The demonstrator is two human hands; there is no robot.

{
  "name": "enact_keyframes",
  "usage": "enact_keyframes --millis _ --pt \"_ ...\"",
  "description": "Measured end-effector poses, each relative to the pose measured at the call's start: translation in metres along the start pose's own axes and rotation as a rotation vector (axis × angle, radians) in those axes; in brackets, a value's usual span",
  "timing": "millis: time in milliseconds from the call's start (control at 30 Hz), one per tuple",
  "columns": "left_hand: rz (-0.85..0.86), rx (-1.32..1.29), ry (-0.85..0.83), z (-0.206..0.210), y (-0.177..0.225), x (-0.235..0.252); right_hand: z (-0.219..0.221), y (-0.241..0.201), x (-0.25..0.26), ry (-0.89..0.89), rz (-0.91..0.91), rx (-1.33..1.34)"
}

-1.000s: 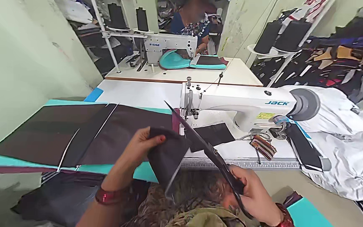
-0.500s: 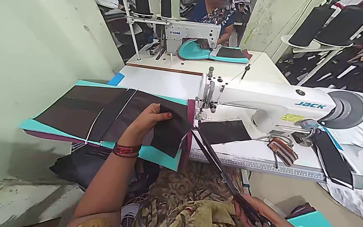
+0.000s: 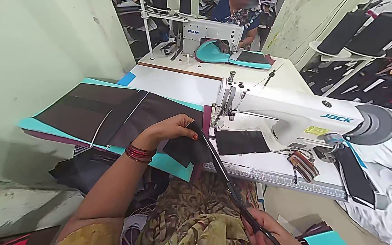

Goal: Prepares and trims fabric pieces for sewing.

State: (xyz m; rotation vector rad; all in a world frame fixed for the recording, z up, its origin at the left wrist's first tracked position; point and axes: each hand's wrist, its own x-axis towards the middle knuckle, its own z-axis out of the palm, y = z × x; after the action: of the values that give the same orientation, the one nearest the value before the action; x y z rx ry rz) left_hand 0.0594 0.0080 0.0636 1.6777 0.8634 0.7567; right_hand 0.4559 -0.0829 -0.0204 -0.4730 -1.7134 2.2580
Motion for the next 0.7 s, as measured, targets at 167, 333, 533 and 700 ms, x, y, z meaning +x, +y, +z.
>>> enact_keyframes --millis 167,333,533,700 --pt "-0.046 0.02 -0.024 0.004 0.003 0.002 0.003 0.008 0.001 -0.006 -0.076 0.118" --pt "-0.085 0.05 -0.102 0.014 0.009 0.009 0.002 0.006 0.012 -0.062 -0.128 0.134" --pt "-0.109 0.091 -0.114 0.013 0.005 0.009 0.006 0.009 0.015 -0.018 -0.069 0.115" --pt "-0.069 0.146 -0.136 0.016 0.01 0.001 0.004 0.011 -0.004 0.14 -0.009 0.079"
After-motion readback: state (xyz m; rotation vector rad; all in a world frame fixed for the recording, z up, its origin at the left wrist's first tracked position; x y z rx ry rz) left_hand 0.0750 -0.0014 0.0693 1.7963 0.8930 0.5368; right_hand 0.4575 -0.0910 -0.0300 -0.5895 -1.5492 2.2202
